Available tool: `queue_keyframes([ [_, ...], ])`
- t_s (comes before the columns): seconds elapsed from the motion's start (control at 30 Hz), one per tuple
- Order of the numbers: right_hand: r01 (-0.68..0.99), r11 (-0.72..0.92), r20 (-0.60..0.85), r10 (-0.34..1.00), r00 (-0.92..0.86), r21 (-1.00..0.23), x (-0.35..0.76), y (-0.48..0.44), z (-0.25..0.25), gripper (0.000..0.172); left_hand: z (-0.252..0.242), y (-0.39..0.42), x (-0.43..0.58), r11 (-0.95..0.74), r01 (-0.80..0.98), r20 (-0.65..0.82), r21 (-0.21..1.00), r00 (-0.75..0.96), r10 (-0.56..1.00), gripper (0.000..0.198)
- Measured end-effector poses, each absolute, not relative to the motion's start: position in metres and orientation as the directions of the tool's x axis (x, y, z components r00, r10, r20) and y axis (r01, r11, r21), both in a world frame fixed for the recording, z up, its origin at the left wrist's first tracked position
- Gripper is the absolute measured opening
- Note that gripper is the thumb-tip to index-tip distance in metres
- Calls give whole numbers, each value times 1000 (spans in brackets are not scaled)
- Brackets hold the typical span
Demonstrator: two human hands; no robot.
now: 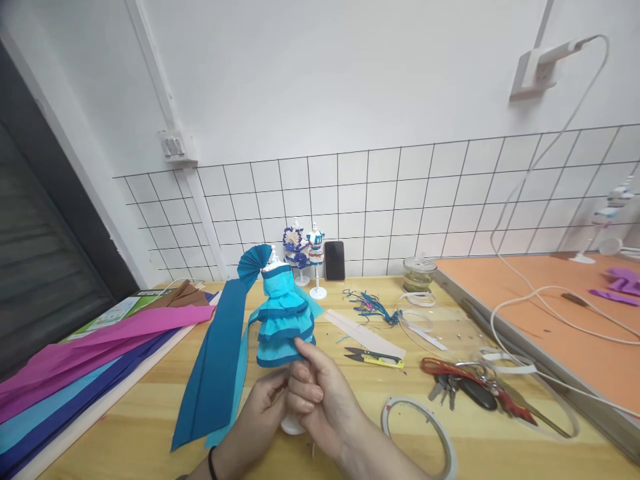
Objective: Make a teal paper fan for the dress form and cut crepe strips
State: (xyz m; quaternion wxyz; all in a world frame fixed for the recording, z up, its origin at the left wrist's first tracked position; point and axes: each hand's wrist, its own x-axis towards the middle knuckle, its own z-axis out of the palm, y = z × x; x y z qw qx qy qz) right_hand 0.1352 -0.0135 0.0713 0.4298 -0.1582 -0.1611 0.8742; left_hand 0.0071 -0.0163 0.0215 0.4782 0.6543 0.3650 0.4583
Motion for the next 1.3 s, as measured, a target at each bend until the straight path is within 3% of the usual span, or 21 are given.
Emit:
queue_keyframes([
  [0.17, -706, -544, -135, 825, -549, -454, 134, -15, 72, 44, 18, -16, 6, -284, 112, 240, 952, 301, 923, 23],
  [0.4, -696, -498, -122, 848, -516, -518, 131, -16, 72, 48, 20, -17, 6, -278, 56, 247, 959, 311, 918, 25],
  [0.67, -509, -548, -222, 794, -566, -664, 130, -26, 81, 39, 17, -14, 2, -261, 51, 244, 964, 220, 944, 28],
  [0.83, -495, -539, -284, 818, -499, -681, 133, -24, 85, 39, 19, -15, 2, -332, 133, 298, 934, 220, 929, 24],
  [1.03, -459, -471, -231, 843, -486, -753, 135, -23, 84, 46, 14, -11, -2, -378, 281, 338, 882, 181, 924, 25],
  [1.3, -399, -483, -248, 823, -511, -779, 137, -25, 92, 28, 14, -7, -4, -353, 256, 331, 900, 128, 935, 26],
])
